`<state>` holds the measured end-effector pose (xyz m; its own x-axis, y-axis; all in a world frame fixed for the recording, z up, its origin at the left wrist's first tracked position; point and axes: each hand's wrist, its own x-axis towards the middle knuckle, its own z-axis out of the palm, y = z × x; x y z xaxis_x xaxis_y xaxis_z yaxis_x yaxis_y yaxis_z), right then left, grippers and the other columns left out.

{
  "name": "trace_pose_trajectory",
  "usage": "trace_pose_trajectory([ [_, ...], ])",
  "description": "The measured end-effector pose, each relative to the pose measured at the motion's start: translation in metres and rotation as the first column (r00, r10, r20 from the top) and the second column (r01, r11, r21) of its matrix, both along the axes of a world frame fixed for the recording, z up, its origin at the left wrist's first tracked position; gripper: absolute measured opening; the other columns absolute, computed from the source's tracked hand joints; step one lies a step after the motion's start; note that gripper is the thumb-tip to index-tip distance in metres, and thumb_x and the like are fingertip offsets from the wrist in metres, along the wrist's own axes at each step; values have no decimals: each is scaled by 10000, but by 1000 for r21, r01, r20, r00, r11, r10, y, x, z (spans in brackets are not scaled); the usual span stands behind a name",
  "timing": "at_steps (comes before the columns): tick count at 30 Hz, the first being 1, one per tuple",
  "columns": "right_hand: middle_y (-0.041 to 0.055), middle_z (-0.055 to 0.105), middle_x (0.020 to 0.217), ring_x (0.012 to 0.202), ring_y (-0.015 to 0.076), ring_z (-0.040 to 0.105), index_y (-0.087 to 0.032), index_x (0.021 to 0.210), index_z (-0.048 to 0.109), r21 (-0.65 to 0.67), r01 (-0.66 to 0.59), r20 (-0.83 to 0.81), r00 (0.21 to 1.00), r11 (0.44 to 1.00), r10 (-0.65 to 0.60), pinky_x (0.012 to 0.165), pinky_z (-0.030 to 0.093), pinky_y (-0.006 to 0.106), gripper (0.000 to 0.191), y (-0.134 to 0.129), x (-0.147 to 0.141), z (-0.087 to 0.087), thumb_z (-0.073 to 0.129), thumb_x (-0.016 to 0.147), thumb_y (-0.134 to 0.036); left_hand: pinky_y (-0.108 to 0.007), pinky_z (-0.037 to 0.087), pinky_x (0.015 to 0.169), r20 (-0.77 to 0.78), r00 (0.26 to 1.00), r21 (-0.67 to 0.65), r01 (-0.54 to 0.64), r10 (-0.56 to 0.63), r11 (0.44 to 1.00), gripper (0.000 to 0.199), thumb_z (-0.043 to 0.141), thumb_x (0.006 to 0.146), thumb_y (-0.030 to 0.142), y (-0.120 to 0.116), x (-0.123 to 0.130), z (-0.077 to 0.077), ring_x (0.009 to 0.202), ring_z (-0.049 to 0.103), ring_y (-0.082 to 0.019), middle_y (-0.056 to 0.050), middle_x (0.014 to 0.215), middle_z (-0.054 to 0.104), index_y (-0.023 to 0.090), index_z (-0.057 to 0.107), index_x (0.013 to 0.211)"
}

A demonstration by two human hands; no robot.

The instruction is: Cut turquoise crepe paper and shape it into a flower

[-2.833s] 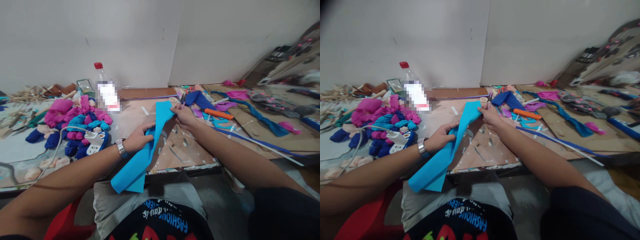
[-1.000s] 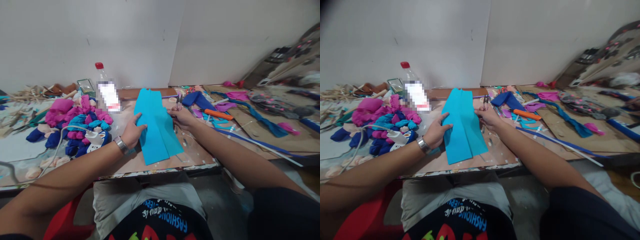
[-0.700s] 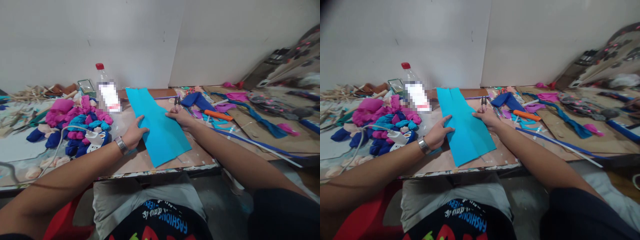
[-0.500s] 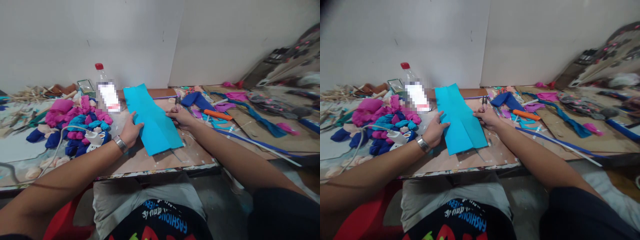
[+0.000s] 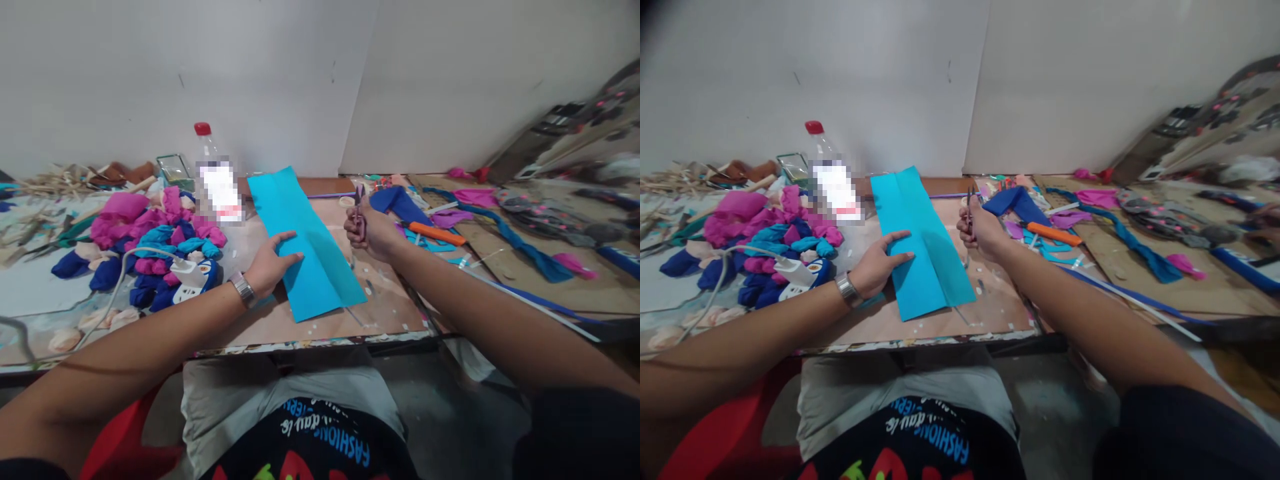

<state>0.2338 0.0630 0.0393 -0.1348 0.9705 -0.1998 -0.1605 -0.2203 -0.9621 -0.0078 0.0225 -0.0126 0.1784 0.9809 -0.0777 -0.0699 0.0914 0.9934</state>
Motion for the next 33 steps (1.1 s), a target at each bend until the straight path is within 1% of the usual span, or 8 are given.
trace_pose_trajectory([
  [3, -57, 389, 577, 432, 95, 289, -237, 917, 588, -30, -65, -41, 997, 997, 64, 385, 146, 220, 487, -35, -3, 12, 627, 844, -717, -480, 551, 987, -12, 1000, -1, 12, -12, 1000, 768, 862, 694, 271, -2, 0, 1, 1148, 637, -289, -126, 1349, 636, 250, 561, 1401],
  [7, -24, 414, 670, 511, 113, 330, -234, 974, 647, -161, -157, -129, 982, 974, 137, 433, 263, 245, 389, -101, -8, 14, 611, 902, -614, -458, 546, 980, -14, 999, 49, -37, 37, 998, 699, 838, 712, 257, -4, 1, 5, 1139, 622, -280, -123, 1347, 630, 237, 588, 1364],
  [11, -25, 386, 711, 541, 86, 306, -206, 942, 666, -336, -240, -297, 945, 911, 139, 450, 269, 212, 421, -163, -12, 3, 692, 853, -616, -425, 553, 945, 49, 995, 20, -94, 93, 995, 614, 794, 739, 254, -5, 2, 11, 1095, 634, -260, -117, 1307, 649, 202, 614, 1324],
  [16, -40, 408, 733, 530, 61, 317, -196, 1049, 635, -396, -321, -456, 882, 860, 120, 421, 321, 160, 420, -213, -23, -17, 644, 917, -595, -381, 572, 877, 128, 984, -63, -117, 125, 991, 610, 807, 706, 243, -7, 4, 16, 1026, 662, -240, -97, 1239, 681, 204, 632, 1288],
  [18, -47, 418, 714, 513, 59, 334, -184, 1003, 614, -424, -387, -506, 851, 819, 141, 393, 366, 150, 380, -223, -28, -23, 627, 942, -559, -384, 586, 832, 136, 984, -98, -105, 118, 990, 658, 821, 681, 216, -7, 3, 19, 982, 672, -240, -98, 1200, 694, 213, 616, 1306],
  [21, -58, 439, 672, 458, 52, 331, -182, 1008, 595, -422, -424, -557, 819, 801, 140, 356, 415, 148, 385, -229, -35, -30, 540, 991, -563, -382, 599, 799, 143, 983, -113, -95, 111, 989, 703, 833, 656, 178, -7, 2, 22, 950, 676, -238, -96, 1153, 704, 220, 602, 1319],
  [26, -26, 561, 629, 430, 80, 430, -175, 1049, 577, -334, -406, -547, 818, 850, 176, 367, 518, 204, 448, -224, -43, -31, 403, 1035, -588, -374, 601, 769, 134, 986, -116, -86, 102, 990, 740, 826, 635, 152, -8, 2, 25, 927, 678, -238, -88, 1136, 703, 231, 591, 1332],
  [33, -8, 623, 635, 405, 88, 451, -184, 1034, 539, -303, -369, -513, 840, 879, 176, 352, 509, 204, 424, -214, -49, -25, 397, 1040, -584, -349, 595, 757, 131, 986, -109, -85, 99, 990, 715, 781, 641, 117, -10, 2, 24, 954, 671, -234, -80, 1204, 685, 247, 591, 1318],
])
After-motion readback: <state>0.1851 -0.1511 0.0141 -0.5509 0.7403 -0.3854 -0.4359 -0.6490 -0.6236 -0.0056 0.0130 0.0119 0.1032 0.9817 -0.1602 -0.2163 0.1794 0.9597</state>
